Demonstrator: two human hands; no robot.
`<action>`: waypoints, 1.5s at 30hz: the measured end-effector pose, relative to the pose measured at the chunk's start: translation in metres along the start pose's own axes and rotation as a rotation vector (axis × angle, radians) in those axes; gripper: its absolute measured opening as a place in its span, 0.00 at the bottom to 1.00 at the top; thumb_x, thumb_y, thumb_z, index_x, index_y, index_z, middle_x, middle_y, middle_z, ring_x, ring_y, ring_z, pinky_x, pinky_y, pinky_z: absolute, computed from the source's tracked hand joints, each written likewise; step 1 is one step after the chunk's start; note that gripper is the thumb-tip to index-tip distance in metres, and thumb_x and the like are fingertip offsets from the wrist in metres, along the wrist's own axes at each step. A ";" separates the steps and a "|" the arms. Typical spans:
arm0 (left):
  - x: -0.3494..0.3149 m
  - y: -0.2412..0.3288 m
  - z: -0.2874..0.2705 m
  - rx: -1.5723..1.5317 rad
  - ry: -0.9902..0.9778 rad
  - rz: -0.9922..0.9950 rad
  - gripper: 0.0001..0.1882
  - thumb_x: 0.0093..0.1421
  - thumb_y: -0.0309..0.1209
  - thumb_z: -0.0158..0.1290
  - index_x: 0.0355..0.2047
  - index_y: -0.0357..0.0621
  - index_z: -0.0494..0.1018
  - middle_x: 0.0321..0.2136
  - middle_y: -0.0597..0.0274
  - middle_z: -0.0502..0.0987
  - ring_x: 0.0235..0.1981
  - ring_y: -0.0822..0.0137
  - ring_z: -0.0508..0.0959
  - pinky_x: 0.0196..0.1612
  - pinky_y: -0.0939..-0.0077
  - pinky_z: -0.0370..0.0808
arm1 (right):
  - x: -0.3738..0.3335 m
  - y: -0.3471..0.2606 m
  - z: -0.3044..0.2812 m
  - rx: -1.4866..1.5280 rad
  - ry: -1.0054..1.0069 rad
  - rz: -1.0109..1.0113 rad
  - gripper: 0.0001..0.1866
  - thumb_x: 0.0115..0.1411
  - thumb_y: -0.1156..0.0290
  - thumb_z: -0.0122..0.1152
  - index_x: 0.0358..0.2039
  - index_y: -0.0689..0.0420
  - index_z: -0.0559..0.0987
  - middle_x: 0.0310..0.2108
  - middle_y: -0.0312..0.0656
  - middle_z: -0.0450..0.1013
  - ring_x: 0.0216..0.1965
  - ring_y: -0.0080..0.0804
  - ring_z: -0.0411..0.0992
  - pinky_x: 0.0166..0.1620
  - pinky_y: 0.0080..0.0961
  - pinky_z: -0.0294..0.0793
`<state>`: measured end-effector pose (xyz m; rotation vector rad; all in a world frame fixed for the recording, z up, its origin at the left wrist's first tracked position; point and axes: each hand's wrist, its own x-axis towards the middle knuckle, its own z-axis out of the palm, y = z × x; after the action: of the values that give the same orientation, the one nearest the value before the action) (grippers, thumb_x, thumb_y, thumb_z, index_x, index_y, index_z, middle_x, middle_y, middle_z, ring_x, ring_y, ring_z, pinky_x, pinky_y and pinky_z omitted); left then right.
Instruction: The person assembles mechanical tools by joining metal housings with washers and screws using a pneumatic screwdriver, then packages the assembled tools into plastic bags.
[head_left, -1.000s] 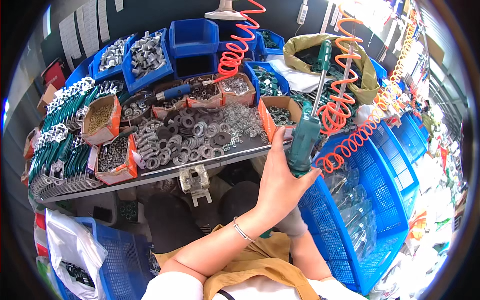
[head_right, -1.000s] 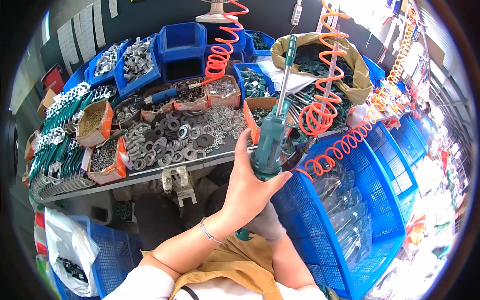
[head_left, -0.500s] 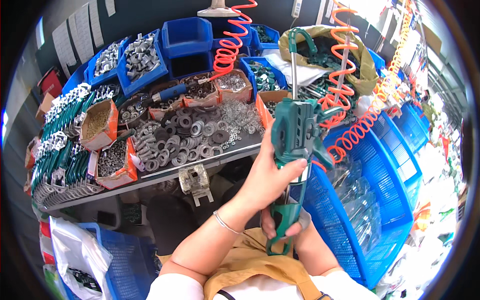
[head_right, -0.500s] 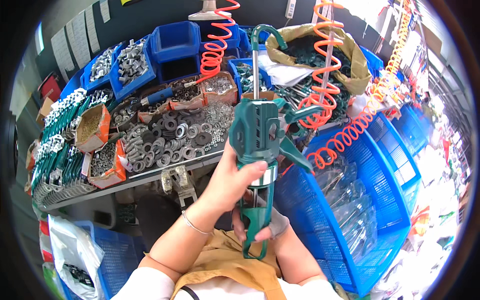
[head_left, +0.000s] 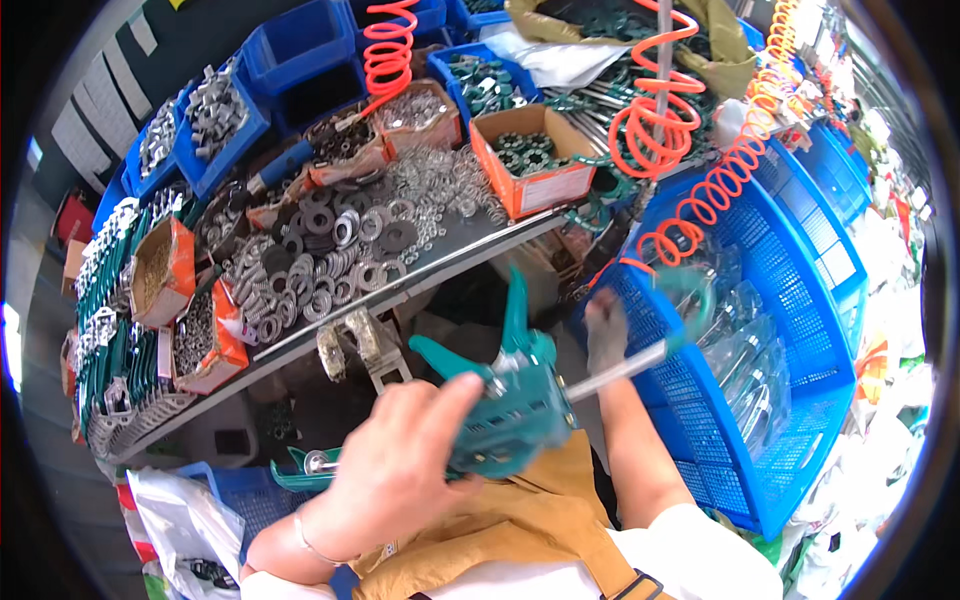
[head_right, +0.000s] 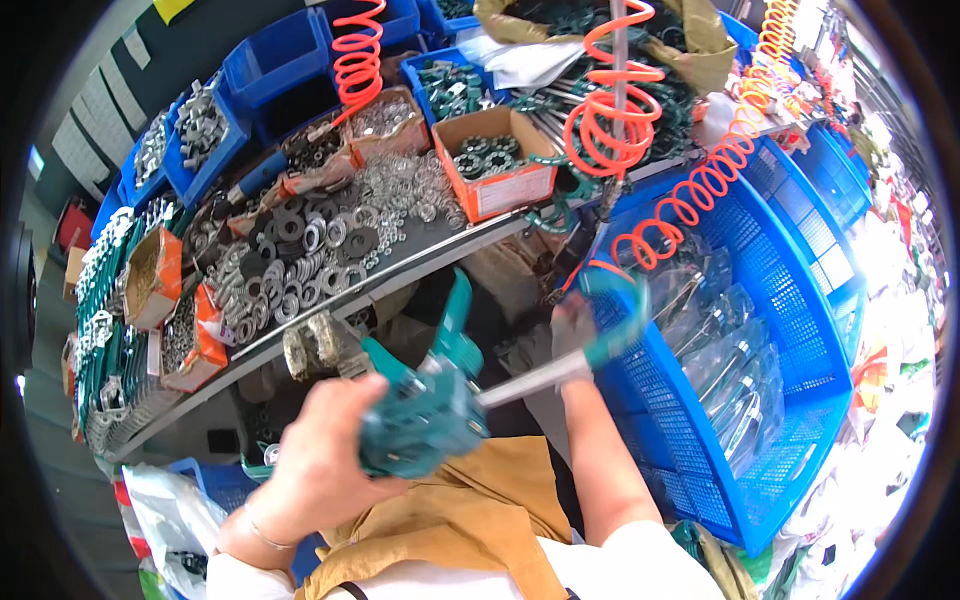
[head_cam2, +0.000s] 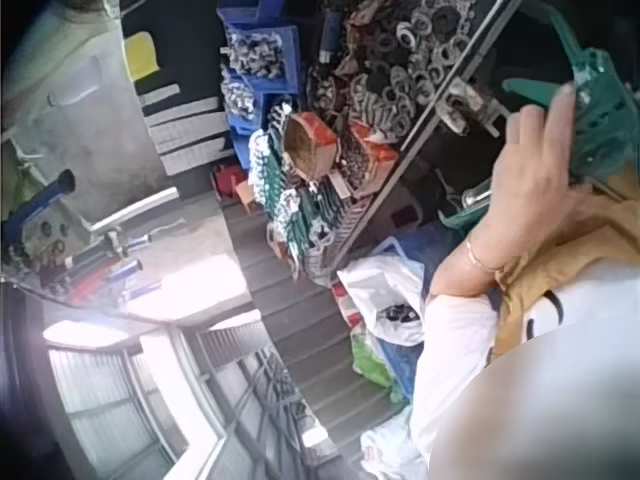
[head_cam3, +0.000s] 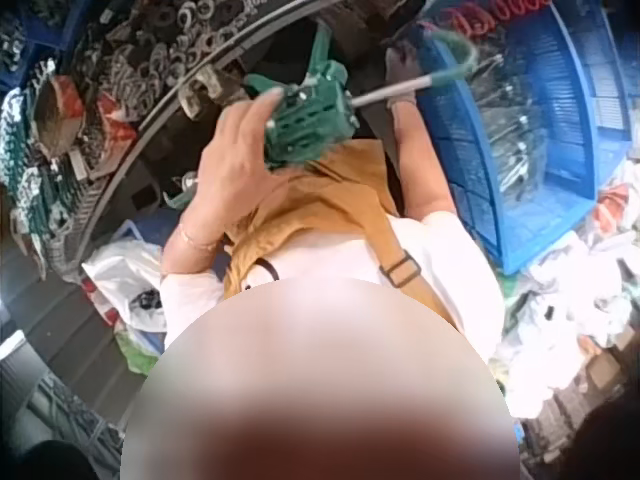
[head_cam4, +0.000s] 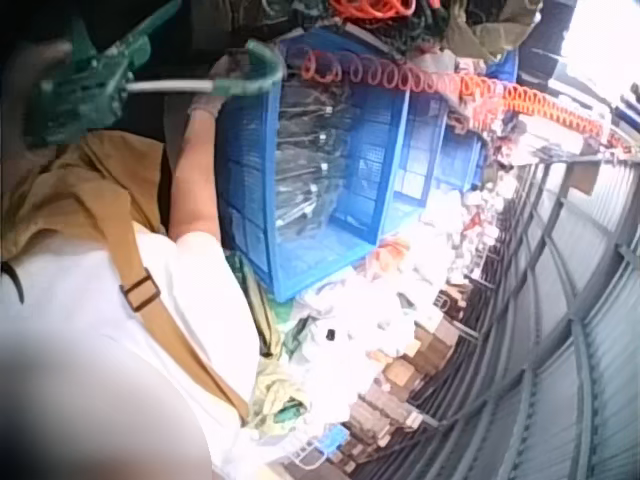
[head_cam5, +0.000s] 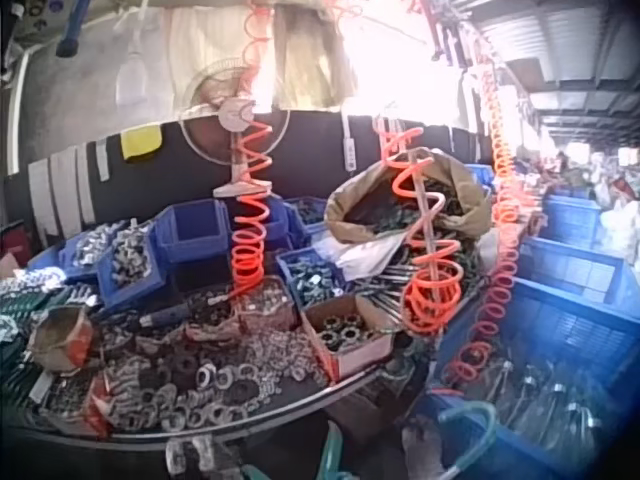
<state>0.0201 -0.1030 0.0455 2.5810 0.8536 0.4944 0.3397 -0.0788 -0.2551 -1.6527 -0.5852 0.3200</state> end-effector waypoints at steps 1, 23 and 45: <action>-0.003 -0.003 0.012 0.025 -0.084 0.015 0.46 0.29 0.29 0.71 0.53 0.40 0.66 0.38 0.51 0.70 0.38 0.50 0.73 0.41 0.63 0.75 | 0.011 -0.031 0.011 -0.088 0.078 -0.112 0.13 0.57 0.75 0.57 0.43 0.62 0.74 0.39 0.39 0.71 0.39 0.28 0.68 0.45 0.24 0.68; -0.015 -0.094 0.119 0.484 -0.027 0.021 0.28 0.41 0.25 0.56 0.47 0.36 0.71 0.43 0.54 0.73 0.46 0.54 0.74 0.47 0.68 0.75 | -0.019 0.136 0.053 0.268 -0.168 0.348 0.17 0.55 0.74 0.65 0.46 0.60 0.75 0.45 0.42 0.73 0.46 0.31 0.71 0.52 0.30 0.69; -0.018 -0.076 0.150 0.479 -0.006 0.259 0.24 0.49 0.27 0.52 0.48 0.33 0.70 0.43 0.52 0.71 0.45 0.55 0.73 0.41 0.75 0.77 | -0.100 -0.213 -0.050 1.217 -0.958 -0.017 0.38 0.47 0.74 0.72 0.58 0.56 0.65 0.34 0.43 0.68 0.34 0.36 0.70 0.33 0.38 0.84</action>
<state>0.0348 -0.0929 -0.1224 3.1553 0.7042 0.3878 0.2420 -0.1583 -0.0499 -0.2363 -0.8420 1.2025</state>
